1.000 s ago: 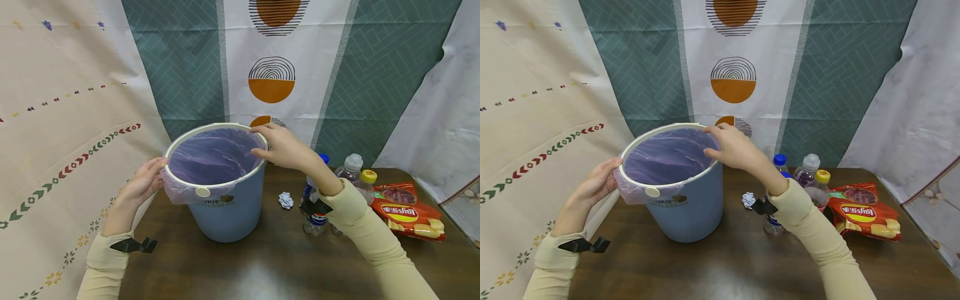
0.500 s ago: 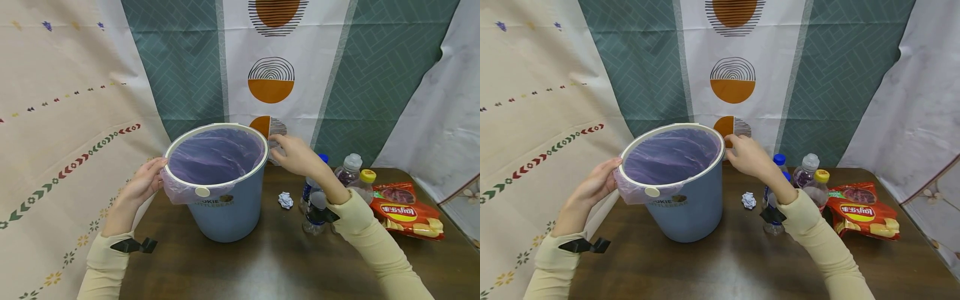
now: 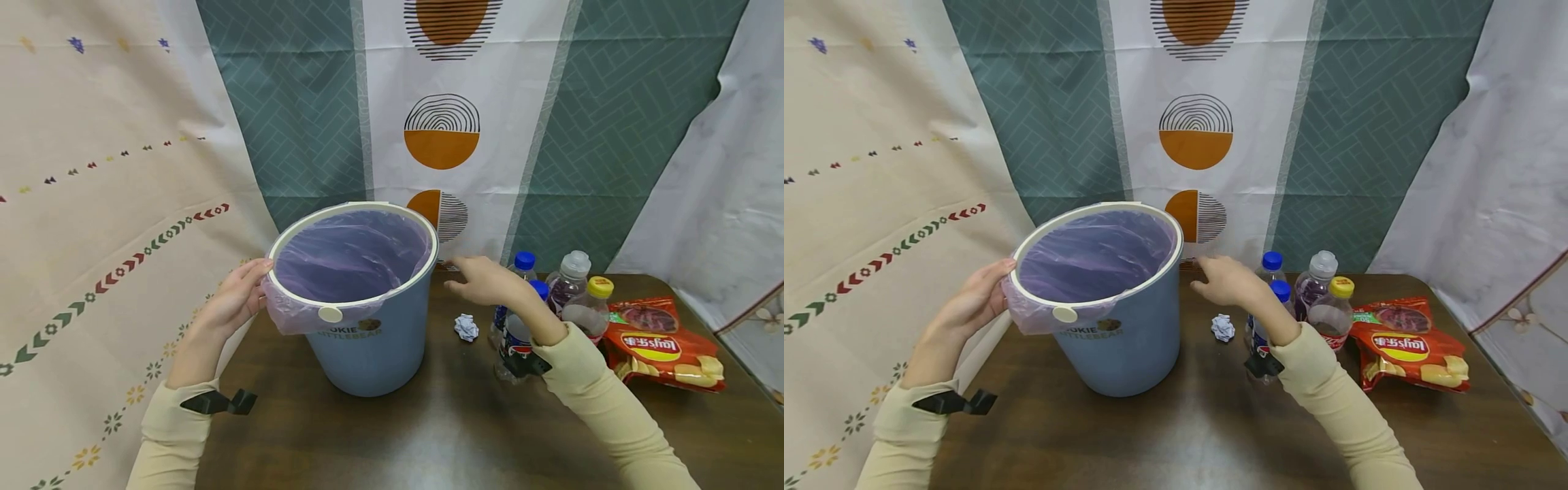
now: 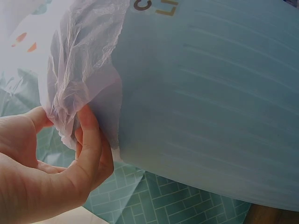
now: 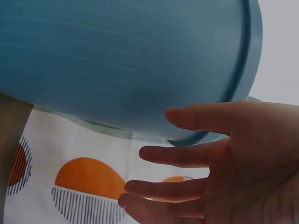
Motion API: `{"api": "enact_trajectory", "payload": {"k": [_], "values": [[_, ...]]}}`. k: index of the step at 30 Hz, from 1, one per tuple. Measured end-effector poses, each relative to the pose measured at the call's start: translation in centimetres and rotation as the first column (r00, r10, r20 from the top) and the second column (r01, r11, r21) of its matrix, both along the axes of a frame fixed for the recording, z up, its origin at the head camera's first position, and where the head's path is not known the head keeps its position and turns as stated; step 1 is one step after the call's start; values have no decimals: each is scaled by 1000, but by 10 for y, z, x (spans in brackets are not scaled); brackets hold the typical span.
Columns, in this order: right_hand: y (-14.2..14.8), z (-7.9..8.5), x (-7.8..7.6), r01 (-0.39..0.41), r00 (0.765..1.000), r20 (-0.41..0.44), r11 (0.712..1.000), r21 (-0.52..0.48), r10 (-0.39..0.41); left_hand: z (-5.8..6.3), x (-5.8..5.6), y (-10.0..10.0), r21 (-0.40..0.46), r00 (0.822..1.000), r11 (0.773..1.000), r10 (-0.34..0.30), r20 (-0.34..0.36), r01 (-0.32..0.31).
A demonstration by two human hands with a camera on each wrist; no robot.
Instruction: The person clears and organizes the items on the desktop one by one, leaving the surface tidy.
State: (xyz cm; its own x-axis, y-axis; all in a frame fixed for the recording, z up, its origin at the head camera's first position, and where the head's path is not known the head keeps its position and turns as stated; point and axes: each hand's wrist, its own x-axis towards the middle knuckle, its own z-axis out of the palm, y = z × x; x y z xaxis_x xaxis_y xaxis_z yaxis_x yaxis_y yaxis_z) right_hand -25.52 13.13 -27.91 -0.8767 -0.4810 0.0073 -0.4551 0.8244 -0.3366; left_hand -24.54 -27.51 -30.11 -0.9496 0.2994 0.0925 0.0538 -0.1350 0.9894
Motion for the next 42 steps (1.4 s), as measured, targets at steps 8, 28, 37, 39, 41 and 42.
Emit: {"api": "enact_trajectory", "payload": {"k": [8,28,37,39,41,42], "values": [[3,-18,-1,14,997,71,997,80,-20,0,1,0,-8,1000,1000,-7,-10,6],[-14,-122,-26,163,945,246,964,210,-214,0,0,0,-1,1000,1000,-3,0,3],[-20,-155,-37,220,944,197,952,215,-263,-2,-1,0,11,1000,1000,-17,-4,17],[-20,-158,-39,247,943,176,947,204,-284,-2,-2,0,7,1000,1000,-21,-10,22],[-20,-161,-39,278,937,163,941,191,-310,-3,-2,-1,6,1000,1000,-27,-15,27],[-20,-162,-40,294,933,157,939,181,-323,-3,-2,-1,9,999,1000,-28,-16,28]]}}
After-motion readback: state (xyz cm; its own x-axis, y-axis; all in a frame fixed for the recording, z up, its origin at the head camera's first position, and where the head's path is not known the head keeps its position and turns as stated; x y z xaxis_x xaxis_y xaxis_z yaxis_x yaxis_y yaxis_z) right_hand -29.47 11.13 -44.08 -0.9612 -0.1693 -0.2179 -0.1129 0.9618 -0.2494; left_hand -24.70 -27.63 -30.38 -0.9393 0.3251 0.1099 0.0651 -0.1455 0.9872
